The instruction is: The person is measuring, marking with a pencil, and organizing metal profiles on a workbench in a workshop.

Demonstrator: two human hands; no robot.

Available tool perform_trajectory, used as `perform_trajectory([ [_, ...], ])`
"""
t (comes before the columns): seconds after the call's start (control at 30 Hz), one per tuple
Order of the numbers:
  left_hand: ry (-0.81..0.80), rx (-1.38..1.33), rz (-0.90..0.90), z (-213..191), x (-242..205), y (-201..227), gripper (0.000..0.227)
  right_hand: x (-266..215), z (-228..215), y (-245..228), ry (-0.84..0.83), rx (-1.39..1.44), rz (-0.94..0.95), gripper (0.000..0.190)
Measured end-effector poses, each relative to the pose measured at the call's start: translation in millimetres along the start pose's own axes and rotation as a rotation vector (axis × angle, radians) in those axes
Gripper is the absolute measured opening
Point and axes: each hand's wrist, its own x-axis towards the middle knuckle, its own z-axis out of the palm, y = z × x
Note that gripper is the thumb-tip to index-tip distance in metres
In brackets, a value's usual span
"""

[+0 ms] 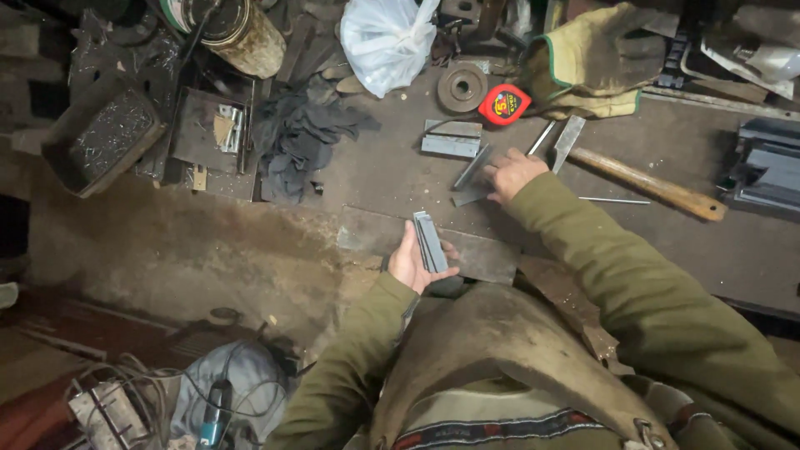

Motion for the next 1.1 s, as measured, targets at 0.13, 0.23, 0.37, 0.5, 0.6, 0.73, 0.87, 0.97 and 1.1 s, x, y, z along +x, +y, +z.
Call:
perform_trajectory([
  [0.13,0.059,-0.066,0.077,-11,11,-13,0.067,-2,6,-6,-0.230,0.111,0.173,0.043],
  [0.23,0.109,-0.030,0.135,3,5,-11,0.059,-27,-19,-28,-0.113,0.792,0.247,0.040],
  [0.37,0.085,-0.017,0.100,29,3,-9,0.056,-50,1,-62,-0.097,1.360,0.166,0.045],
  [0.5,0.032,0.079,0.172,4,28,-41,0.036,-70,-69,-86,0.126,0.672,-0.026,0.101],
  [0.6,-0.054,0.060,0.183,23,22,-46,0.043,-76,-66,-91,0.294,0.516,-0.275,0.134],
  [0.73,-0.207,0.402,0.379,23,27,-57,0.063,-83,-38,-86,0.319,0.656,-0.247,0.121],
  [0.87,-0.264,0.146,0.224,38,8,-44,0.065,-97,-37,-86,0.358,0.688,-0.229,0.115],
  [0.97,-0.299,-0.029,0.048,46,-5,-25,0.048,-109,-30,-83,0.297,0.927,-0.099,0.106],
  [1.1,-0.337,0.233,-0.066,38,-3,-22,0.038,-110,-42,-75,0.416,0.775,-0.217,0.121],
])
